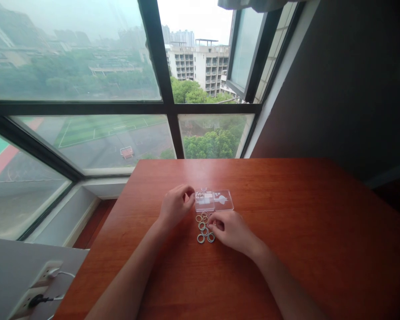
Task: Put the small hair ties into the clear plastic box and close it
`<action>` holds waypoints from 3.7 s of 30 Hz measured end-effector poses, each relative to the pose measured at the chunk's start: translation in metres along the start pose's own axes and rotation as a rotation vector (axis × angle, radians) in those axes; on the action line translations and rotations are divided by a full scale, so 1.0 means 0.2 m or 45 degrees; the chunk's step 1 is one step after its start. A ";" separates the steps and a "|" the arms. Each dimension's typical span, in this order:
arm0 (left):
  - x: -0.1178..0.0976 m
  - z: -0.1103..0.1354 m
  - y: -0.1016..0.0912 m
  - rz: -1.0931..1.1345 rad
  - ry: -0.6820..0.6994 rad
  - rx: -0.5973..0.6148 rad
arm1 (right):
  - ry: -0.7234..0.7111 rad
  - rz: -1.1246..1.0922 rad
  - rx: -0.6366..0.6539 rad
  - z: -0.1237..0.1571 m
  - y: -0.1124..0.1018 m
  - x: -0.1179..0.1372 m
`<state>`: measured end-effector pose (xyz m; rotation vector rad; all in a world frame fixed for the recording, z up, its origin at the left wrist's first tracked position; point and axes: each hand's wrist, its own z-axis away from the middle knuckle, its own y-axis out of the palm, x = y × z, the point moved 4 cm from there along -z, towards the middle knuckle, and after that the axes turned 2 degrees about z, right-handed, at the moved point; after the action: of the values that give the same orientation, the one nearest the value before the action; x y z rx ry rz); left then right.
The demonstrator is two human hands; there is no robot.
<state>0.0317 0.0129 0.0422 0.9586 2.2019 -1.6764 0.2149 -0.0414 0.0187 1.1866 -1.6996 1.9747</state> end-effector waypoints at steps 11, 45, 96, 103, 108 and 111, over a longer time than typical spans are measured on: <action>-0.02 0.00 -0.03 0.030 0.023 -0.017 | 0.049 0.534 0.098 0.01 0.05 0.09; -0.05 0.01 -0.02 0.116 0.073 0.012 | 0.102 0.643 0.160 -0.01 0.07 0.10; 0.04 0.01 0.05 0.102 -0.026 -0.028 | -0.004 0.301 -0.431 0.00 -0.08 0.00; 0.04 0.01 0.04 0.126 -0.021 -0.029 | 0.030 0.384 -0.189 -0.01 -0.06 -0.03; 0.02 0.01 0.03 0.136 0.005 -0.002 | 0.005 0.413 -0.012 -0.01 -0.03 -0.03; 0.00 0.01 0.03 0.144 0.015 0.018 | 0.051 0.465 0.027 -0.02 -0.03 -0.04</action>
<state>0.0349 0.0122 0.0361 1.0782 2.1034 -1.6412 0.2215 -0.0348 0.0172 0.8827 -1.9936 2.2060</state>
